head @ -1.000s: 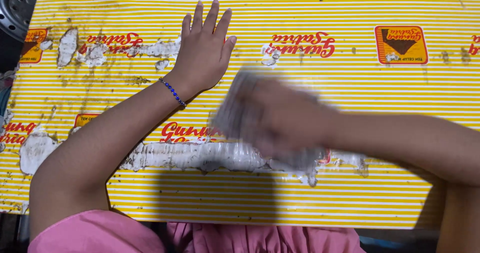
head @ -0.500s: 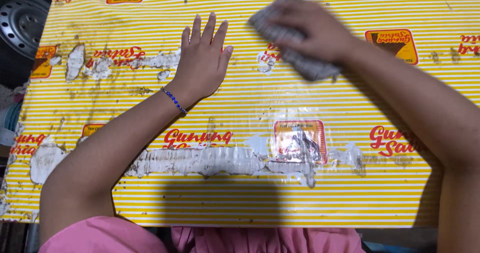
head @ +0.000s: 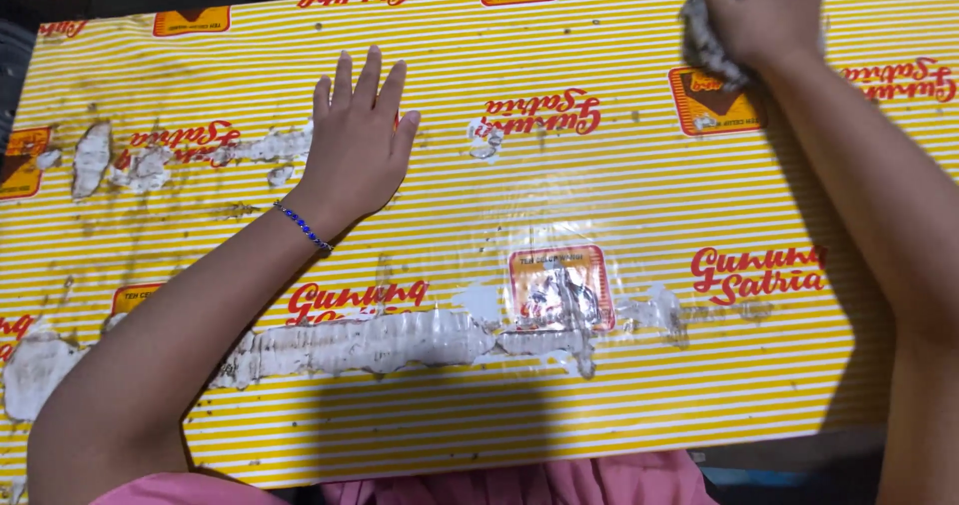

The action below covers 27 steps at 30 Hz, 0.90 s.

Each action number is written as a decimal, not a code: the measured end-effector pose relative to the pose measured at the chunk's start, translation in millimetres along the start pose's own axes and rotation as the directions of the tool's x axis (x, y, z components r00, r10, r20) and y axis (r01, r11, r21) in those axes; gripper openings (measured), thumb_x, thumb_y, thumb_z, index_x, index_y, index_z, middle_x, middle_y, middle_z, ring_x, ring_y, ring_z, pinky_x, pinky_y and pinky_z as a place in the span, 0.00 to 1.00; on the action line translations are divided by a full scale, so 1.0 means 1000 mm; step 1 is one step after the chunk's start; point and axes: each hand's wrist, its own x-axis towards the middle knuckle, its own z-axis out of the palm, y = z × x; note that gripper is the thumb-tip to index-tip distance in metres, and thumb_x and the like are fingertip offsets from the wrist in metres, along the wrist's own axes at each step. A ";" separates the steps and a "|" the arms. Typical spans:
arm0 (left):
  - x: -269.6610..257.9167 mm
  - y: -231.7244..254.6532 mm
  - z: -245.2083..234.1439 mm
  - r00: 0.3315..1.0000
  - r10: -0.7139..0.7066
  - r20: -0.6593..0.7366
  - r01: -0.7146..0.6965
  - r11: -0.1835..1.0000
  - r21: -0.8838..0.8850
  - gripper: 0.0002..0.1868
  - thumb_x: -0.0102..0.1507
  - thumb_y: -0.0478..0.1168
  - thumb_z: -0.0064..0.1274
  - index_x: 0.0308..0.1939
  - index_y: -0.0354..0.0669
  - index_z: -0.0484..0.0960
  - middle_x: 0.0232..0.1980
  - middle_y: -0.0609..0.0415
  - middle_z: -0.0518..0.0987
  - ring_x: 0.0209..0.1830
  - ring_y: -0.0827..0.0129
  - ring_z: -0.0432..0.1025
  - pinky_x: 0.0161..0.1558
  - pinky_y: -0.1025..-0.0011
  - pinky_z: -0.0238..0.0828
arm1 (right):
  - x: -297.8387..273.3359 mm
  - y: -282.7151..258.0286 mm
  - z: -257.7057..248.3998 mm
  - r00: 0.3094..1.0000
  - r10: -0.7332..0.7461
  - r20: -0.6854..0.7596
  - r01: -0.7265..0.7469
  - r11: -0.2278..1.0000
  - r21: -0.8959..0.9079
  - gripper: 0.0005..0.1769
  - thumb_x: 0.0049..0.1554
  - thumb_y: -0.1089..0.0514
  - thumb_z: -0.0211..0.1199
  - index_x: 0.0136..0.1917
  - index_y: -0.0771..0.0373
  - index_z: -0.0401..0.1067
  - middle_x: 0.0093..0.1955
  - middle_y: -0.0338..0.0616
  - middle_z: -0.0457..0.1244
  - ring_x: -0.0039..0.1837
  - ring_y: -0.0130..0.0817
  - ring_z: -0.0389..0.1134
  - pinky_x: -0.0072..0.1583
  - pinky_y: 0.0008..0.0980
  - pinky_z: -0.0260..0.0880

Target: Cleaning a table surface covered with a plastic sheet using a cloth.

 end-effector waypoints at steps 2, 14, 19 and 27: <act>0.001 -0.004 -0.001 1.000 0.016 -0.012 -0.015 1.000 0.017 0.31 0.74 0.50 0.42 0.75 0.33 0.65 0.78 0.29 0.59 0.76 0.28 0.52 0.70 0.35 0.44 | -0.008 -0.036 0.000 0.989 -0.149 0.021 0.148 0.988 0.046 0.34 0.70 0.36 0.52 0.76 0.63 0.66 0.77 0.67 0.56 0.77 0.68 0.51 0.72 0.65 0.44; 0.018 -0.137 -0.008 0.990 -0.030 -0.136 0.042 0.996 0.083 0.26 0.73 0.50 0.45 0.68 0.37 0.74 0.71 0.35 0.69 0.71 0.41 0.61 0.68 0.43 0.53 | -0.014 -0.290 0.019 0.940 -0.233 0.249 0.197 0.967 0.160 0.43 0.63 0.29 0.45 0.82 0.54 0.53 0.83 0.66 0.41 0.83 0.68 0.35 0.77 0.66 0.27; -0.017 -0.267 -0.053 0.979 -0.081 -0.185 0.100 0.990 0.098 0.23 0.73 0.48 0.44 0.66 0.35 0.75 0.68 0.34 0.72 0.68 0.40 0.64 0.65 0.43 0.56 | 0.015 -0.378 0.063 0.927 -0.278 0.252 0.233 0.953 0.195 0.45 0.64 0.28 0.44 0.82 0.57 0.52 0.83 0.70 0.39 0.83 0.72 0.33 0.75 0.71 0.25; -0.081 -0.369 -0.064 0.980 -0.150 -0.128 0.119 0.968 -0.221 0.20 0.77 0.45 0.37 0.56 0.31 0.77 0.55 0.30 0.78 0.57 0.37 0.71 0.58 0.50 0.66 | 0.052 -0.534 0.109 0.899 -0.371 0.233 0.315 0.917 0.243 0.44 0.63 0.30 0.45 0.81 0.58 0.52 0.82 0.70 0.40 0.81 0.71 0.33 0.72 0.74 0.23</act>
